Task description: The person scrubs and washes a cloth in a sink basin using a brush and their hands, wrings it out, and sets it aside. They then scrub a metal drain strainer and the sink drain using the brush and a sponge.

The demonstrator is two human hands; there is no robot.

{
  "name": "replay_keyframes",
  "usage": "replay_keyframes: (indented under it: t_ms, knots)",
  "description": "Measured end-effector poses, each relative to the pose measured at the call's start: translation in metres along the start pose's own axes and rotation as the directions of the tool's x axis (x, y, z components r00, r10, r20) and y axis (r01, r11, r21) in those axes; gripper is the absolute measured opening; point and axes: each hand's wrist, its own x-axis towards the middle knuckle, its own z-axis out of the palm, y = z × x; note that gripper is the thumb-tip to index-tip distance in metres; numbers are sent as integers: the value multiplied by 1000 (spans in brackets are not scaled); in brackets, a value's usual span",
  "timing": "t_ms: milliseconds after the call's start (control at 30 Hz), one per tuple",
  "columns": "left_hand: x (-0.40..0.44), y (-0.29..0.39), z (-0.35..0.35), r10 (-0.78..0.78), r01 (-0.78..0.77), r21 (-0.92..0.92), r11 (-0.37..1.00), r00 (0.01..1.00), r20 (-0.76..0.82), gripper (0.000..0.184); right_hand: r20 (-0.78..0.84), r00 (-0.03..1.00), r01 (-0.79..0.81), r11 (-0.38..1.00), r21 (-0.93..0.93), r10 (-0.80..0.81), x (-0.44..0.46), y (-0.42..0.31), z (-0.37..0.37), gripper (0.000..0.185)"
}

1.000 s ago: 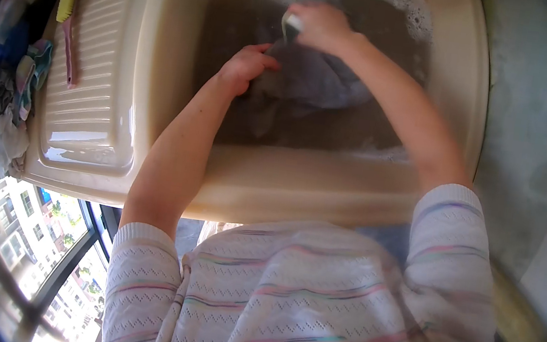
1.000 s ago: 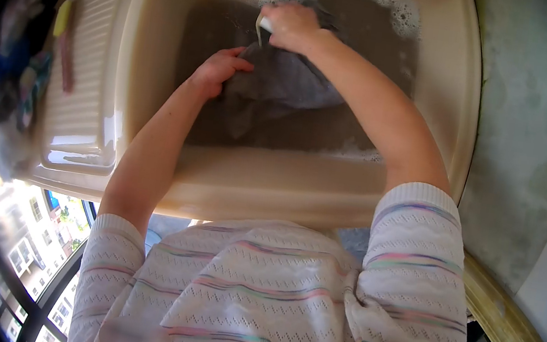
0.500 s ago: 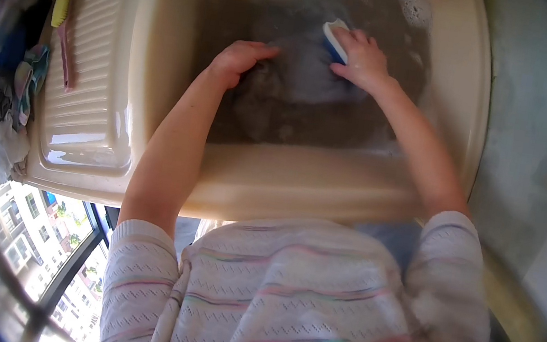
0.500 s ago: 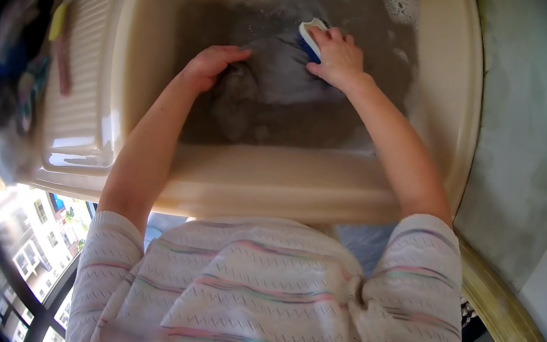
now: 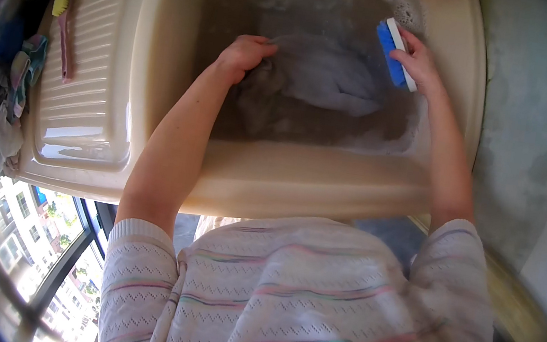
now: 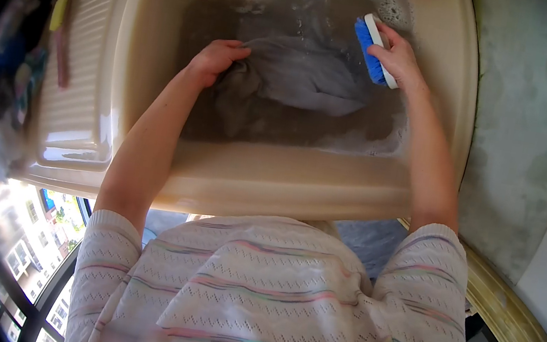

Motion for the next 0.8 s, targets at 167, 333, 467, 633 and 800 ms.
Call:
replay_keyframes:
  t_ms: [167,333,467,633,800]
  knots:
    - [1,-6,11,-5,9,-166,986,1000,25,34,151,985,15,904,428,-88,-22,-63,107,58]
    - [0,-3,4,60,-53,-161,986,997,41,23,142,957,284,720,-633,-253,-16,-4,160,45]
    - [-29,22,25,48,-37,-195,980,997,52,22,-10,1000,-22,558,-830,24,3,-16,80,40]
    - [-4,-1,22,-106,131,-230,964,987,120,23,-148,973,139,963,-232,-176,-19,-62,74,47]
    - [-12,-2,20,-14,14,-2,1000,1000,-5,24,161,950,310,743,-593,-269,-31,-25,162,45]
